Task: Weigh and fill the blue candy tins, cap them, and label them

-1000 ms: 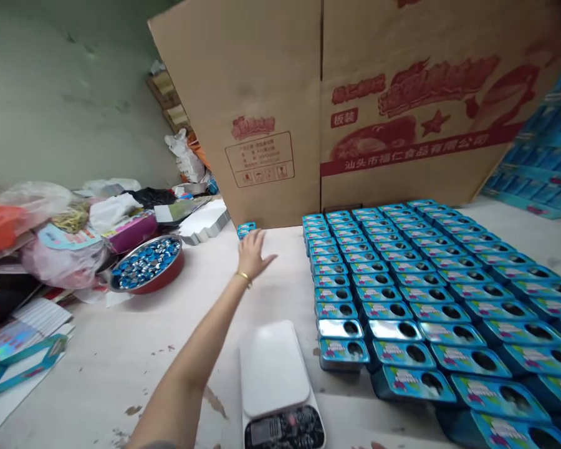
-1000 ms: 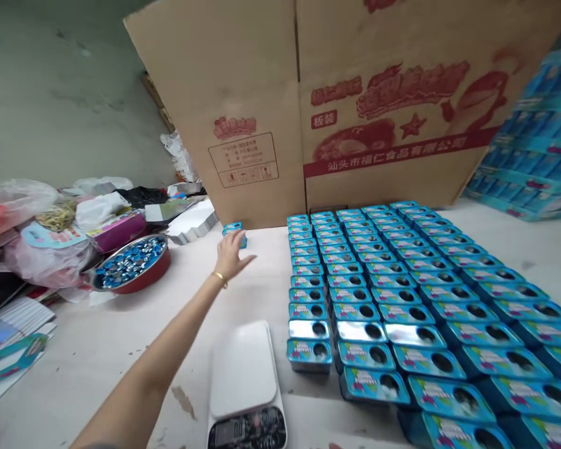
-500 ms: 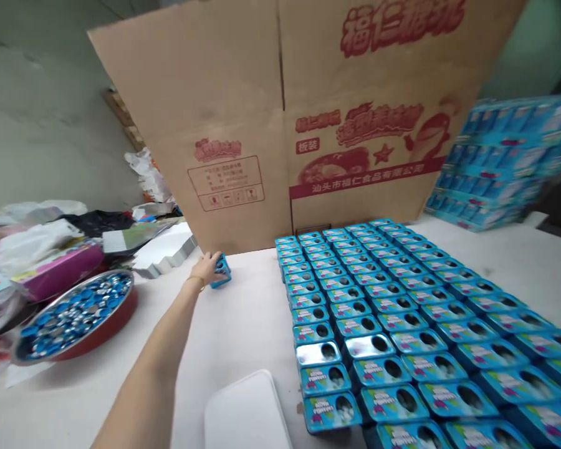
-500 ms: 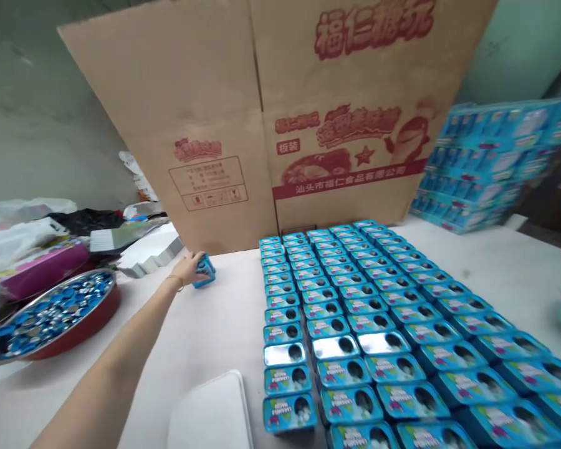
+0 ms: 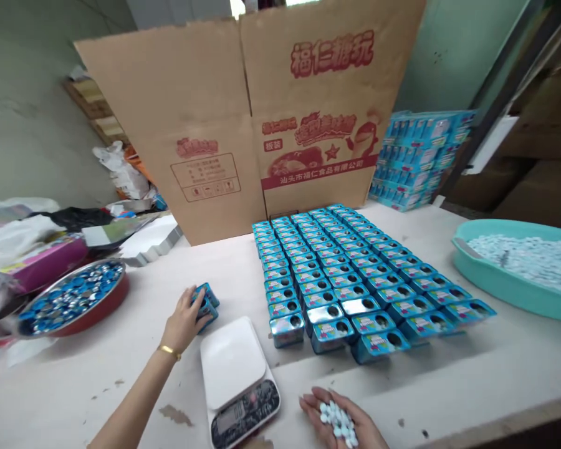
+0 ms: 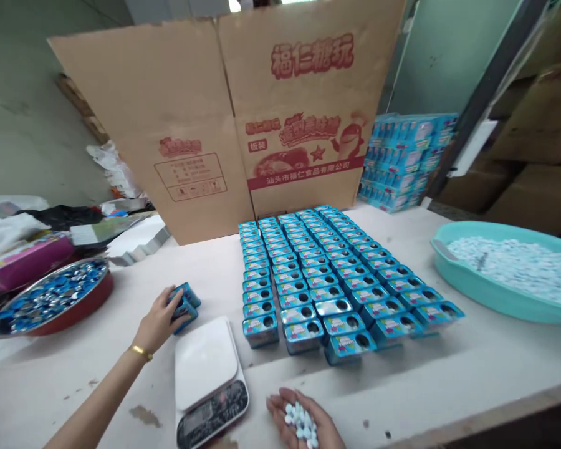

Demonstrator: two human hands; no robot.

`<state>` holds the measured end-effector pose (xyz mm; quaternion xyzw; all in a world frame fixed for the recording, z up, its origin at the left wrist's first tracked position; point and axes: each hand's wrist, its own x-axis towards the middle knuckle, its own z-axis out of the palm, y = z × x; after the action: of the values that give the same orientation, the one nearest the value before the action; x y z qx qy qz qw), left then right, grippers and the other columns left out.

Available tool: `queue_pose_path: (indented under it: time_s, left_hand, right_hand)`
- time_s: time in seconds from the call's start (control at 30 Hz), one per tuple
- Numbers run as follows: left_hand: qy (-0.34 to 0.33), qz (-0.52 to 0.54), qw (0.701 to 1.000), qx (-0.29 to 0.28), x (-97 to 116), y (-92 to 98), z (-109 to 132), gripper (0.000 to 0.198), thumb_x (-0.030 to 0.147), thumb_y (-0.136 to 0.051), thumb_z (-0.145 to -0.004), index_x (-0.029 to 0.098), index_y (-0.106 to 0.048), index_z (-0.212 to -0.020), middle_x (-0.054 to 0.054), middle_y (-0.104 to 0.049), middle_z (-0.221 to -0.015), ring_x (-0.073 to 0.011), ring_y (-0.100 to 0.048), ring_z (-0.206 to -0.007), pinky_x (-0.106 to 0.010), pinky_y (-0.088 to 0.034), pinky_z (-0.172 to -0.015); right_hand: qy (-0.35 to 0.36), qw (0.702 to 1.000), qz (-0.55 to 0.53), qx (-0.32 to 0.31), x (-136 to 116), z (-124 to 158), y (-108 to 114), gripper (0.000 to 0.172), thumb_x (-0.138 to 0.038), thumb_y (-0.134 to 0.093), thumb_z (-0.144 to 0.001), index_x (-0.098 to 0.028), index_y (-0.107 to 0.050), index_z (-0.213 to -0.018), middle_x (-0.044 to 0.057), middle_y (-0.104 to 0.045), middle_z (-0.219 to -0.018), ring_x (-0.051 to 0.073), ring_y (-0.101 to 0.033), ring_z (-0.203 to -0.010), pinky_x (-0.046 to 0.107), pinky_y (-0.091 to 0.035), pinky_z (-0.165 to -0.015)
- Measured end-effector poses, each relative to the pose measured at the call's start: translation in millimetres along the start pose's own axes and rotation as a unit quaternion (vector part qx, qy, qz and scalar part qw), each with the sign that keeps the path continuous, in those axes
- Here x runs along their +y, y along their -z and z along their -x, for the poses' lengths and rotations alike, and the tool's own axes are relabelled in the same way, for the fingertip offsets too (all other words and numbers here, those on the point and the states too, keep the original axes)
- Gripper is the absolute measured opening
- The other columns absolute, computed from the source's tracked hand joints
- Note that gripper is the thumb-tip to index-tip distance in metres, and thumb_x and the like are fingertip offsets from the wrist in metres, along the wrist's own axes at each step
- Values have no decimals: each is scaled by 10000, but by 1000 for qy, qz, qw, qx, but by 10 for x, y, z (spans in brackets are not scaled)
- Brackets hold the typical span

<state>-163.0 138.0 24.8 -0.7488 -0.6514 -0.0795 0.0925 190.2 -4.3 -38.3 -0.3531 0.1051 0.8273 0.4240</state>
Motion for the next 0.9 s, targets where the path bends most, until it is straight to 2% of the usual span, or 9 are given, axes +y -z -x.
queue_pose_path:
  time_s: [0.07,0.17,0.3,0.4,0.5,0.6,0.77,0.83,0.9]
  left_hand:
    - [-17,7,999,47,4,-66,47,508,445,-482,-838,174,-439,-1265,-155,-307,-1438,-327,-302,-1331,-452,-412,-998]
    - [-48,16,995,90,33,-65,122,443,438,-426,-874,165,-473,-1219,-157,-331,-1428,-316,-331,-1321,-452,-405,-1010]
    - [-44,22,992,120,208,215,297,454,447,-377,-901,180,-454,-1260,-153,-539,-1203,-281,-544,-1107,-388,-505,-854]
    - [-57,55,992,100,440,533,441,495,477,-415,-888,205,-419,-1302,-113,-580,-1099,-239,-596,-982,-343,-516,-799]
    - [-103,102,989,35,679,723,543,514,485,-459,-871,224,-410,-1311,-88,-566,-1147,-215,-596,-997,-328,-503,-843]
    - [-125,115,985,-3,839,699,593,497,459,-476,-872,218,-422,-1303,-80,-573,-1153,-208,-593,-1015,-322,-499,-859]
    - [-138,97,986,-7,936,523,587,470,422,-514,-860,197,-460,-1269,-93,-588,-1138,-218,-606,-984,-331,-511,-817]
    - [-149,103,983,14,981,511,611,504,432,-544,-840,189,-456,-1273,-111,-571,-1169,-233,-585,-1025,-355,-500,-847]
    - [-143,115,981,68,1087,525,694,533,431,-575,-820,177,-454,-1273,-135,-547,-1195,-258,-541,-1085,-401,-469,-900]
  right_hand:
    - [6,999,-38,-8,24,81,11,150,-137,-697,-687,-23,-686,-783,176,-730,-872,258,-673,-936,306,-543,-851]
    - [10,998,-61,-19,68,222,77,166,-135,-686,-702,1,-683,-798,203,-721,-884,279,-668,-943,318,-546,-841]
    - [10,997,-71,-18,102,364,176,172,-125,-671,-718,18,-680,-813,223,-714,-888,293,-672,-924,324,-557,-814]
    - [9,997,-74,-16,120,409,177,160,-112,-654,-728,23,-678,-809,223,-715,-876,295,-677,-906,321,-562,-796]
    - [-7,998,-65,-17,153,413,128,155,-118,-639,-743,17,-677,-809,215,-718,-860,287,-685,-883,313,-565,-781]
    - [-21,998,-51,-24,183,410,91,164,-138,-628,-761,9,-676,-814,210,-720,-852,278,-687,-876,308,-563,-778]
    - [-36,999,-23,-23,190,461,126,167,-142,-609,-780,-1,-671,-844,212,-717,-879,272,-684,-896,300,-566,-757]
    - [-35,999,-13,-18,193,482,151,172,-134,-598,-786,0,-668,-869,214,-713,-908,275,-674,-927,308,-561,-779]
    - [-37,999,-9,-20,202,484,160,186,-132,-589,-792,1,-665,-898,215,-706,-953,279,-657,-973,325,-550,-818]
